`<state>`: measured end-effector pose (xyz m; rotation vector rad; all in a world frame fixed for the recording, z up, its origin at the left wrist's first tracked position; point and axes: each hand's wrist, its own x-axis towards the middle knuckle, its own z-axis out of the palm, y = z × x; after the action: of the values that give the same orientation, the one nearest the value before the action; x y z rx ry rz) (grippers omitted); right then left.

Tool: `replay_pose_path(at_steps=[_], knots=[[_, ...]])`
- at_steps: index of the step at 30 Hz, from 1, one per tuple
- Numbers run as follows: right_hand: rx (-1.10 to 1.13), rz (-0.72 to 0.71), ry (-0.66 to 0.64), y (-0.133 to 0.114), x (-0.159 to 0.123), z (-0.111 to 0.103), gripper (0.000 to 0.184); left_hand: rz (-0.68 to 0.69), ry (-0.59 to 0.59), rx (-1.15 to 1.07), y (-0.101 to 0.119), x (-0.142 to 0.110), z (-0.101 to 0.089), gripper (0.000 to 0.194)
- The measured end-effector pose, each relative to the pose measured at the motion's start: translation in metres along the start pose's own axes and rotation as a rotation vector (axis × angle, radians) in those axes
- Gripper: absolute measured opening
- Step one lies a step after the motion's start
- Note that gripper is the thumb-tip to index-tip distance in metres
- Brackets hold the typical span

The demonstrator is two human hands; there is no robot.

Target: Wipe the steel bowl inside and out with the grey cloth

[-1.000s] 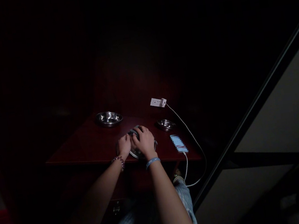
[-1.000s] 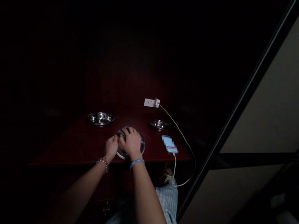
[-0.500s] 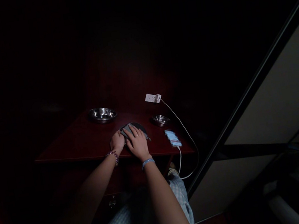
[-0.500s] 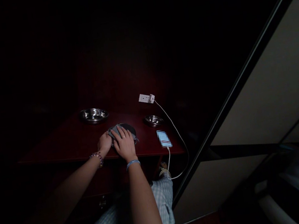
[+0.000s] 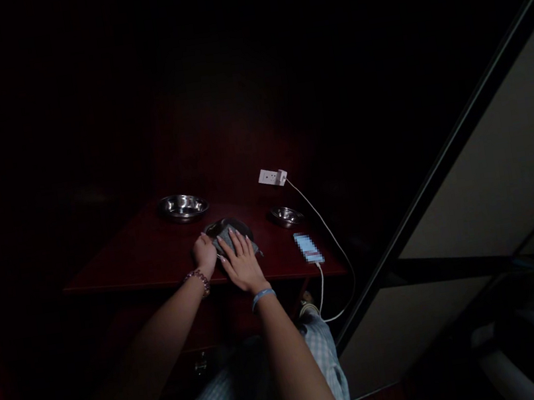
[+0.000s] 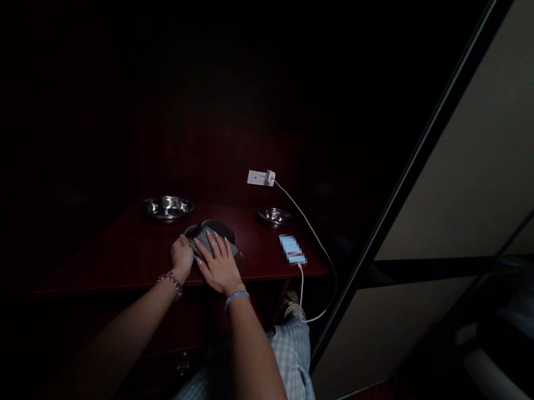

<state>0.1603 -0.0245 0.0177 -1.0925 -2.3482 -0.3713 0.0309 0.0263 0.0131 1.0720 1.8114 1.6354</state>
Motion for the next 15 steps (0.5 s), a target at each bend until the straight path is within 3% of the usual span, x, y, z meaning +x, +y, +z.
replay_pose_path(at_steps=[9,15], knots=[[0.022,0.033,0.019,0.0,0.0,0.004,0.055,-0.025,0.032,-0.122,-0.006,0.002,-0.004,0.049],[0.148,0.232,0.093,0.006,0.002,0.008,0.054,-0.025,0.044,-0.155,-0.013,0.006,0.0,0.049]])
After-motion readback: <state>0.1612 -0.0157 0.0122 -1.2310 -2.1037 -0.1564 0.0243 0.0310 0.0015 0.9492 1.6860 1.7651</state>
